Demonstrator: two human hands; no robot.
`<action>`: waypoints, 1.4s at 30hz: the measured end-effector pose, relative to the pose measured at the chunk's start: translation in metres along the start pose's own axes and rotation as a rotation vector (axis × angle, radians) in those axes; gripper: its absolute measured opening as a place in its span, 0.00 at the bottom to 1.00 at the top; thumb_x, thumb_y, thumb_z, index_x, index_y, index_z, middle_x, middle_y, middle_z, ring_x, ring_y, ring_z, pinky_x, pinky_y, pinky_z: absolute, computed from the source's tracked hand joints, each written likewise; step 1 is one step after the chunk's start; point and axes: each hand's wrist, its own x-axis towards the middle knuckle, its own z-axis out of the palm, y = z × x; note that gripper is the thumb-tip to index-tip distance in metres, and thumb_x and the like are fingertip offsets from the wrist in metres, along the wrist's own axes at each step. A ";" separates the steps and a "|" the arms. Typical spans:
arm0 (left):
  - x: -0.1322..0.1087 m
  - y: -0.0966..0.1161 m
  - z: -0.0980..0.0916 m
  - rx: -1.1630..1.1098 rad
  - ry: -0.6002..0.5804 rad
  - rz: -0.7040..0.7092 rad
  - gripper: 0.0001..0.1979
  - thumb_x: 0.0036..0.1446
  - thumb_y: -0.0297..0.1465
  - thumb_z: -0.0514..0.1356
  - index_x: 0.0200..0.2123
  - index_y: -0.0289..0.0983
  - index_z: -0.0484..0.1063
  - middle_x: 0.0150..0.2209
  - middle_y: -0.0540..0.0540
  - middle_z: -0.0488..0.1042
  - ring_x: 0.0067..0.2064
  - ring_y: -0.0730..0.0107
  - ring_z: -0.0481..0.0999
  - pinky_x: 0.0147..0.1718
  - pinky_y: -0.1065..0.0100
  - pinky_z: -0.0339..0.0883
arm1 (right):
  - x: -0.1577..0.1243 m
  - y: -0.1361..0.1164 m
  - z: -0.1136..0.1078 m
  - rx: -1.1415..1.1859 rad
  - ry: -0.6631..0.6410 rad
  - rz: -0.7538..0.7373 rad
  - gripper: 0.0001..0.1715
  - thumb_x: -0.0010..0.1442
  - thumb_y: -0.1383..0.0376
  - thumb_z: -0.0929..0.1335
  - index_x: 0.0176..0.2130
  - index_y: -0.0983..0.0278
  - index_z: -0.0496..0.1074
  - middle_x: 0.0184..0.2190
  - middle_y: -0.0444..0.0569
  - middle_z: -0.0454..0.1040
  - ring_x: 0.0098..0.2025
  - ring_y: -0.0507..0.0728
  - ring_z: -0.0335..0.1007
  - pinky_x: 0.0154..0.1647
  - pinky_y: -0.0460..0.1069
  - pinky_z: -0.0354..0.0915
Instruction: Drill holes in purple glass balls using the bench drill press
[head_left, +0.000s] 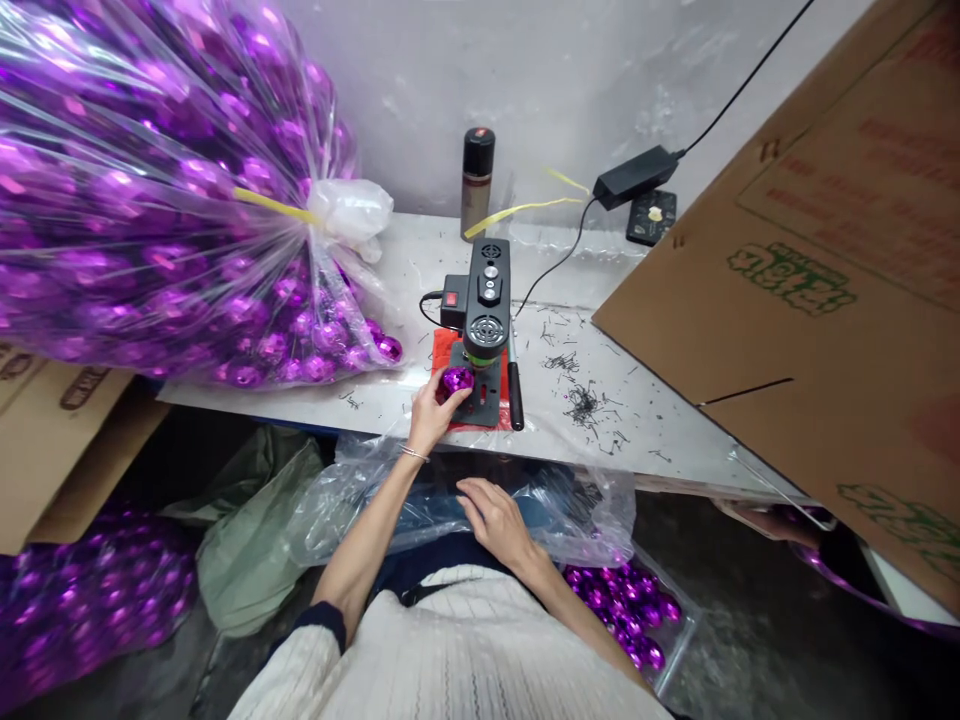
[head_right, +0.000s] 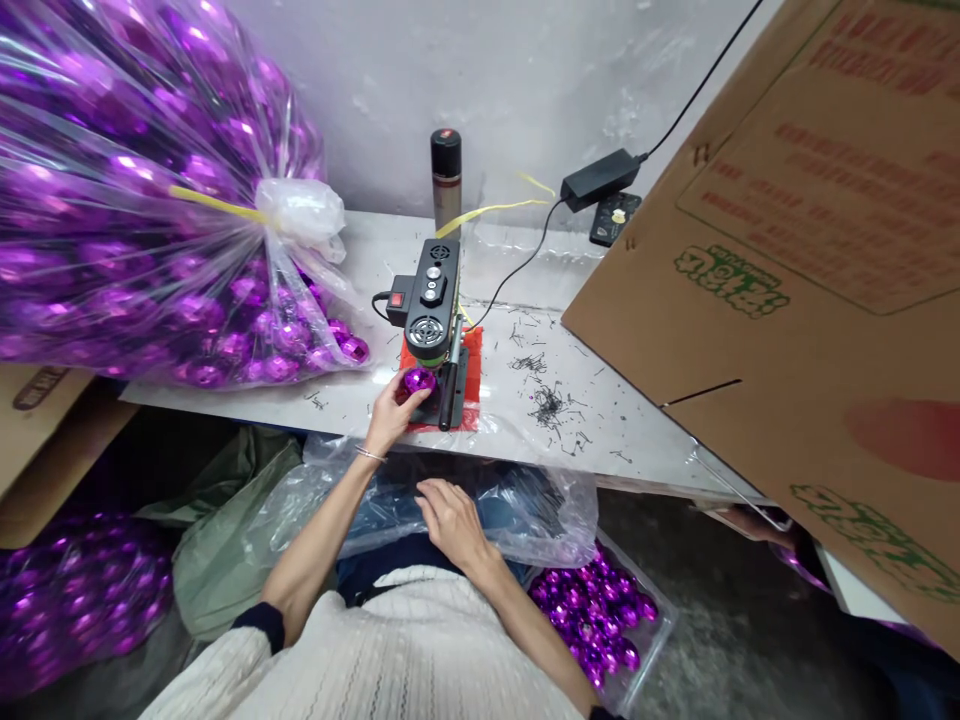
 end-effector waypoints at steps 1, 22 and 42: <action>0.002 0.001 0.001 0.071 -0.007 0.036 0.30 0.52 0.44 0.69 0.54 0.35 0.73 0.42 0.41 0.79 0.45 0.57 0.78 0.51 0.55 0.68 | -0.001 0.000 0.001 -0.010 -0.008 -0.002 0.15 0.68 0.65 0.61 0.49 0.64 0.74 0.42 0.53 0.80 0.42 0.56 0.79 0.42 0.51 0.76; 0.001 -0.008 0.022 0.101 -0.076 0.331 0.36 0.52 0.44 0.69 0.60 0.37 0.66 0.56 0.36 0.73 0.58 0.50 0.72 0.59 0.50 0.64 | 0.081 -0.003 -0.109 -0.185 0.653 -0.198 0.38 0.61 0.62 0.71 0.66 0.59 0.56 0.57 0.59 0.70 0.47 0.59 0.76 0.40 0.52 0.75; -0.002 -0.006 0.023 0.096 -0.087 0.361 0.32 0.56 0.47 0.65 0.59 0.37 0.66 0.54 0.36 0.74 0.57 0.51 0.73 0.56 0.51 0.65 | 0.130 0.012 -0.060 -0.251 0.695 -0.352 0.16 0.70 0.62 0.56 0.30 0.59 0.61 0.25 0.46 0.69 0.24 0.51 0.63 0.27 0.48 0.61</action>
